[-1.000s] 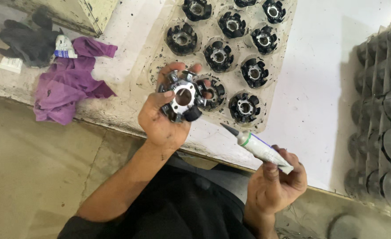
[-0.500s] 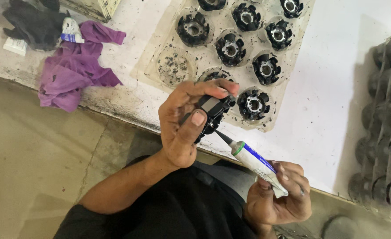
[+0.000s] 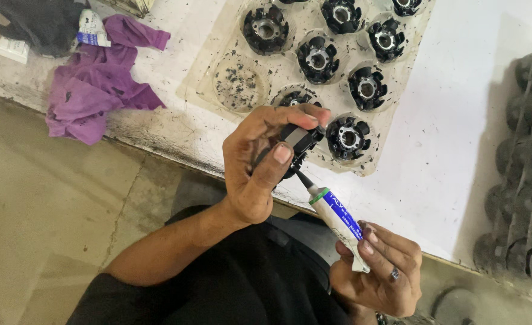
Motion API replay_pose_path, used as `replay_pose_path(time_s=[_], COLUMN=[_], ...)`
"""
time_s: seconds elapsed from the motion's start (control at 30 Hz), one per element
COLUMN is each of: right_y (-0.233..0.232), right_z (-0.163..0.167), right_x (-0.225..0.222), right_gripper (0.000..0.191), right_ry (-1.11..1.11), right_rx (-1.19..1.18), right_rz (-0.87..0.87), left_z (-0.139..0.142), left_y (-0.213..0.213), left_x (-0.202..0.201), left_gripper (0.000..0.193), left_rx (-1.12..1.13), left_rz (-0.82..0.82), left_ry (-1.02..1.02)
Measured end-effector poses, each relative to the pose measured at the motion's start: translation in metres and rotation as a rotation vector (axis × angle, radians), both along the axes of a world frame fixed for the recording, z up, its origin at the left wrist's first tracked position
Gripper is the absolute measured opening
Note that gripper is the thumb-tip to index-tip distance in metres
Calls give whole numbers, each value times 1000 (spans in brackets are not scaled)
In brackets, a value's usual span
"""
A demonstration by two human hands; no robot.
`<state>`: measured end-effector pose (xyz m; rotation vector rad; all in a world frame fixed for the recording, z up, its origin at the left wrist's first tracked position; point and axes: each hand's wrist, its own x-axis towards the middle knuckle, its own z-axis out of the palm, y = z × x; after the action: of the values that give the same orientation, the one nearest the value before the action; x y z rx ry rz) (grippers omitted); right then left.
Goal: The person picks up black rotor-like components from plastic trays and applies adhesive from a squeeze tube onto each component, rotating the part to reach different spots. They periodically wipe the tube tip with a gray cloth and place finished parts back into the trays.
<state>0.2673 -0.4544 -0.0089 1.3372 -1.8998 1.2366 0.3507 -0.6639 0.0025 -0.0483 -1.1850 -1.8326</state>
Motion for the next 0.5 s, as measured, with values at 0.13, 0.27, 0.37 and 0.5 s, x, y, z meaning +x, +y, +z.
replay_pose_path(time_s=[0.13,0.27,0.37,0.5], right_y=[0,2,2,3], right_z=[-1,-2,-3,-2], right_x=[0,0,-1,-1], right_gripper=[26,27,27,27], right_ry=[-2,-7,-17,-37], right_rx=[-14,-5,9,17], right_rz=[7,4,-7,-4], left_z=[-1,-4,-6,-10], left_y=[0,-1,-2,-2], left_x=[-1,-3,-5,-7], left_gripper=[32,31,31,30], left_rx=[23,19,35,122], left_rz=[-5,13,24,0], left_ry=[-18,-6,12,75])
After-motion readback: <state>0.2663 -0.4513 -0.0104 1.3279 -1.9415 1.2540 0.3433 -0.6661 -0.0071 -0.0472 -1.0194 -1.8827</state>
